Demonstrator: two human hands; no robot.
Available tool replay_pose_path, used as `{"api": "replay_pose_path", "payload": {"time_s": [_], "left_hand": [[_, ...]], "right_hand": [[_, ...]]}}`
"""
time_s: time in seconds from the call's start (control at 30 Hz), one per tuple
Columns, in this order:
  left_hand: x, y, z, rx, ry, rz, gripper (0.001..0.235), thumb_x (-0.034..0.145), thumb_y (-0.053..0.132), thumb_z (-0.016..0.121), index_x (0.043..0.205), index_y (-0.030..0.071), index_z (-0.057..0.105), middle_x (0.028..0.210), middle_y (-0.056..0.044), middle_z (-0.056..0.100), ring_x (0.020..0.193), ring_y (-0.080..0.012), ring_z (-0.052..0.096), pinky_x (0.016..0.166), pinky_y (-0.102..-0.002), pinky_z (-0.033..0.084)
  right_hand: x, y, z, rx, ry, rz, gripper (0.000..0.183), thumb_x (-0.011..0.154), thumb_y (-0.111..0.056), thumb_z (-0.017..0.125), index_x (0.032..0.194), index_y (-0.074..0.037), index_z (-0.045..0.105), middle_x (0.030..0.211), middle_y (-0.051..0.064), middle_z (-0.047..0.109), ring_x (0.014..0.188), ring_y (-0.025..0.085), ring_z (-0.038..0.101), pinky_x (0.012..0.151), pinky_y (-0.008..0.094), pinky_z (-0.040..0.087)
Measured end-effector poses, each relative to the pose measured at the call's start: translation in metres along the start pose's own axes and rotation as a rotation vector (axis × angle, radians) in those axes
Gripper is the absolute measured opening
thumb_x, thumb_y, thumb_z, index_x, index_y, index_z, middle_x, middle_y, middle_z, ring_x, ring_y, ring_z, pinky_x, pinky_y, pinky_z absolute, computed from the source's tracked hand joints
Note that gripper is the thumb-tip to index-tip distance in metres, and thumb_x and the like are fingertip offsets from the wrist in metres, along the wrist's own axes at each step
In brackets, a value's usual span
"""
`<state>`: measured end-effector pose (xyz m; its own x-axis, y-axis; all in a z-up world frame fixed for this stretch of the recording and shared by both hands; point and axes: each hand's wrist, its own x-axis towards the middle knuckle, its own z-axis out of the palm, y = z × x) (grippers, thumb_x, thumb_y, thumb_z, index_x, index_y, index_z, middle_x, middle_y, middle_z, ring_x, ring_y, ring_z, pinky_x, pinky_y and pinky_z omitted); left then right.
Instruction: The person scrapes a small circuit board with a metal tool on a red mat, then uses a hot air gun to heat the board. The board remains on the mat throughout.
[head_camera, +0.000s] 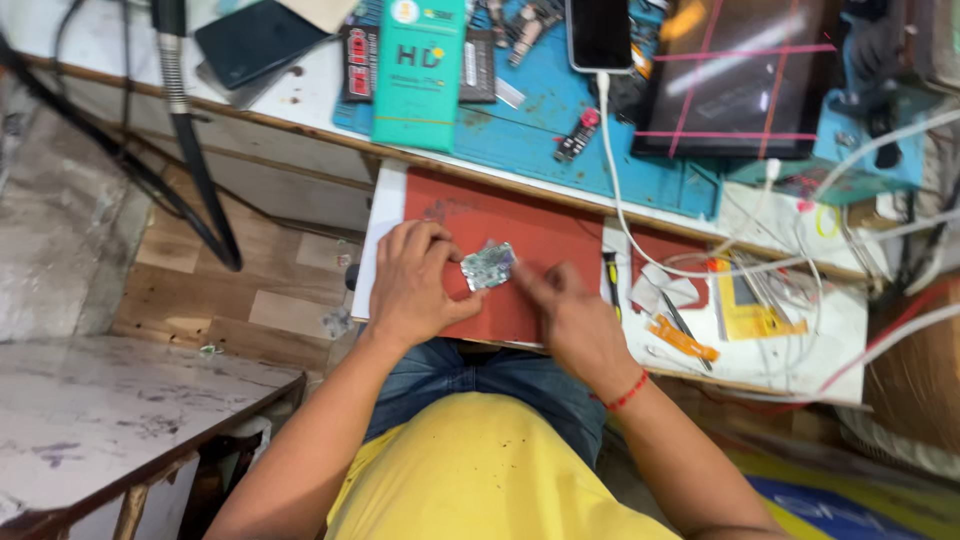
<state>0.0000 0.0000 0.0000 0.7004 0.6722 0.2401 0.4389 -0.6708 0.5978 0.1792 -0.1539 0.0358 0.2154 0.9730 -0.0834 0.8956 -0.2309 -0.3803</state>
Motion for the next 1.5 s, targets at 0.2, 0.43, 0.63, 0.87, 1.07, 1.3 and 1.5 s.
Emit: {"api": "replay_pose_path", "payload": {"time_s": [0.2, 0.43, 0.63, 0.87, 1.07, 1.3, 1.5], "left_hand": [[0.001, 0.001, -0.004, -0.02, 0.04, 0.026, 0.045, 0.06, 0.038, 0.089, 0.09, 0.012, 0.069, 0.112, -0.005, 0.058, 0.121, -0.0301, 0.049, 0.106, -0.049, 0.034], [0.002, 0.004, -0.007, -0.008, 0.029, 0.018, 0.046, 0.06, 0.038, 0.09, 0.09, 0.011, 0.068, 0.111, -0.005, 0.059, 0.119, -0.0296, 0.05, 0.105, -0.047, 0.036], [0.004, 0.003, -0.007, -0.027, 0.032, 0.036, 0.044, 0.061, 0.036, 0.091, 0.09, 0.011, 0.069, 0.111, -0.006, 0.059, 0.117, -0.0305, 0.051, 0.1, -0.047, 0.039], [-0.001, -0.004, -0.002, -0.031, 0.061, 0.052, 0.042, 0.064, 0.033, 0.09, 0.091, 0.009, 0.069, 0.112, -0.007, 0.059, 0.121, -0.0304, 0.052, 0.101, -0.048, 0.039], [0.003, -0.003, -0.006, -0.029, 0.079, 0.08, 0.042, 0.063, 0.032, 0.09, 0.092, 0.008, 0.071, 0.111, -0.006, 0.06, 0.12, -0.0302, 0.053, 0.102, -0.048, 0.039], [0.003, -0.002, -0.006, -0.046, 0.084, 0.07, 0.043, 0.062, 0.033, 0.091, 0.092, 0.009, 0.07, 0.111, -0.006, 0.061, 0.119, -0.0312, 0.053, 0.102, -0.049, 0.04], [0.001, -0.005, -0.006, -0.055, 0.047, 0.054, 0.043, 0.063, 0.034, 0.09, 0.092, 0.009, 0.07, 0.111, -0.006, 0.061, 0.117, -0.0299, 0.054, 0.099, -0.047, 0.04]], "right_hand": [[0.007, -0.006, -0.002, -0.045, 0.09, -0.001, 0.058, 0.088, -0.003, 0.055, 0.143, -0.021, 0.059, 0.104, 0.013, 0.064, 0.07, 0.037, 0.067, 0.059, 0.048, 0.055], [0.005, -0.01, 0.002, 0.036, 0.014, 0.022, 0.055, 0.089, -0.005, 0.057, 0.141, -0.022, 0.061, 0.104, 0.013, 0.064, 0.068, 0.038, 0.066, 0.057, 0.049, 0.054], [-0.001, -0.005, 0.001, 0.024, 0.054, 0.014, 0.056, 0.087, -0.005, 0.059, 0.14, -0.022, 0.061, 0.104, 0.013, 0.064, 0.07, 0.039, 0.067, 0.059, 0.049, 0.055], [-0.009, -0.005, 0.003, 0.004, 0.007, 0.077, 0.063, 0.087, 0.001, 0.054, 0.147, -0.021, 0.057, 0.107, 0.015, 0.063, 0.068, 0.039, 0.066, 0.058, 0.048, 0.055], [-0.002, -0.016, -0.002, -0.053, -0.006, 0.056, 0.064, 0.083, -0.002, 0.058, 0.143, -0.022, 0.059, 0.106, 0.013, 0.063, 0.064, 0.036, 0.066, 0.058, 0.047, 0.055], [0.006, -0.012, 0.003, -0.052, 0.061, 0.158, 0.06, 0.086, -0.001, 0.059, 0.142, -0.022, 0.06, 0.102, 0.012, 0.063, 0.068, 0.035, 0.067, 0.056, 0.046, 0.055], [0.002, -0.013, 0.004, 0.076, -0.027, 0.036, 0.062, 0.084, 0.0, 0.058, 0.141, -0.026, 0.062, 0.101, 0.012, 0.063, 0.068, 0.035, 0.067, 0.061, 0.048, 0.055]]}}
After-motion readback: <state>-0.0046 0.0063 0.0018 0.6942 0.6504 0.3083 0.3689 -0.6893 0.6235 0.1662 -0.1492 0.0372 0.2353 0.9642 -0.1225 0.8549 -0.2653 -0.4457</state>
